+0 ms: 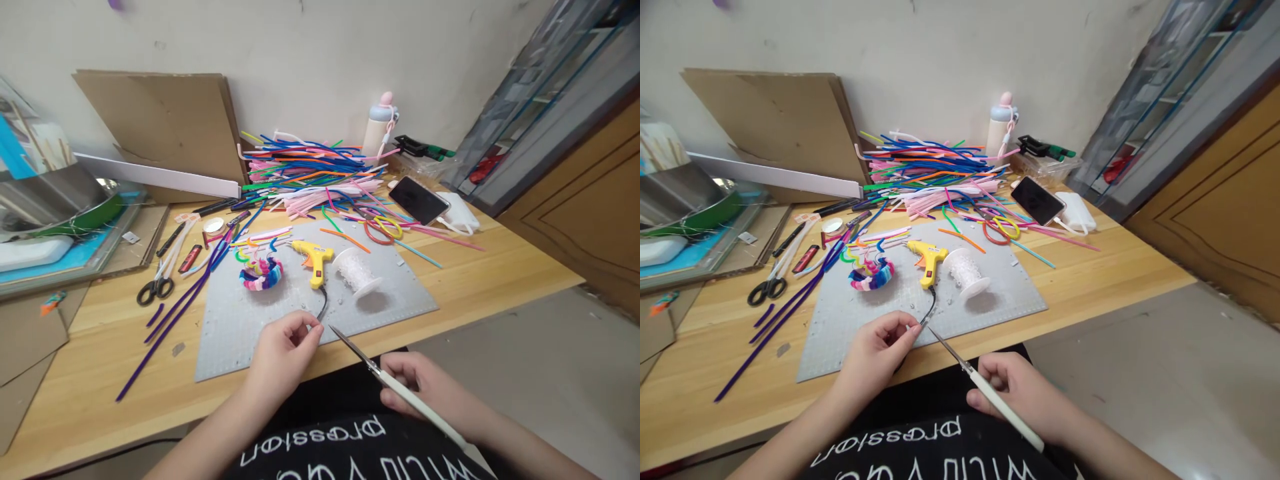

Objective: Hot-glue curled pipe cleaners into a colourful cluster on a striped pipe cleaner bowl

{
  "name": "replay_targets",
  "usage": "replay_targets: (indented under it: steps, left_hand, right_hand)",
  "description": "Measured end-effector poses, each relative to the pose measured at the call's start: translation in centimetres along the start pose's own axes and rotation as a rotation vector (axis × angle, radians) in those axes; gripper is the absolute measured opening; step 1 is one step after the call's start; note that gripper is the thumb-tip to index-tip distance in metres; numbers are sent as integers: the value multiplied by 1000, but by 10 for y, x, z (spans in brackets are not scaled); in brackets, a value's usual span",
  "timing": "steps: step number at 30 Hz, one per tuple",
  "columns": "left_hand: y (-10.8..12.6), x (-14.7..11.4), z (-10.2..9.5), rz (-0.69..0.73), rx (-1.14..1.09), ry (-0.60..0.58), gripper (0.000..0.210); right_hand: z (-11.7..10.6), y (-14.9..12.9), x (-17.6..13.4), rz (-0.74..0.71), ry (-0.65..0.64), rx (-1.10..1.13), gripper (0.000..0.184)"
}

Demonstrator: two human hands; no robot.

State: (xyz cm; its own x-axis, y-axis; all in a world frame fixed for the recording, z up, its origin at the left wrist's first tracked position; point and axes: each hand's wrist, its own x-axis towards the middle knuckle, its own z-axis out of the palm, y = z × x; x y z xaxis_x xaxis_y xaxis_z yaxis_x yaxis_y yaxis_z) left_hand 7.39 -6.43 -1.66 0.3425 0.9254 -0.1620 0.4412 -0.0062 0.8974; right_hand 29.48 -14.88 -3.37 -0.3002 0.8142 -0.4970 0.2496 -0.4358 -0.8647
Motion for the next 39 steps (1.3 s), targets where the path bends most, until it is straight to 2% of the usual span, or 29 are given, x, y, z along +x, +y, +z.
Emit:
replay_targets:
  steps: [8,15,32,39]
  left_hand:
    - [2,-1,4,-3,-2,-21,20]
    - [1,-2,4,-7,15,21,21]
    - [1,-5,8,-21,30,-66,22]
    - [-3,-7,10,-81,18,-104,21]
  right_hand:
    - [2,1,3,28,-22,42,39]
    - [2,2,3,45,-21,42,39]
    - [2,9,6,63,-25,23,40]
    - [2,12,7,91,-19,-2,35]
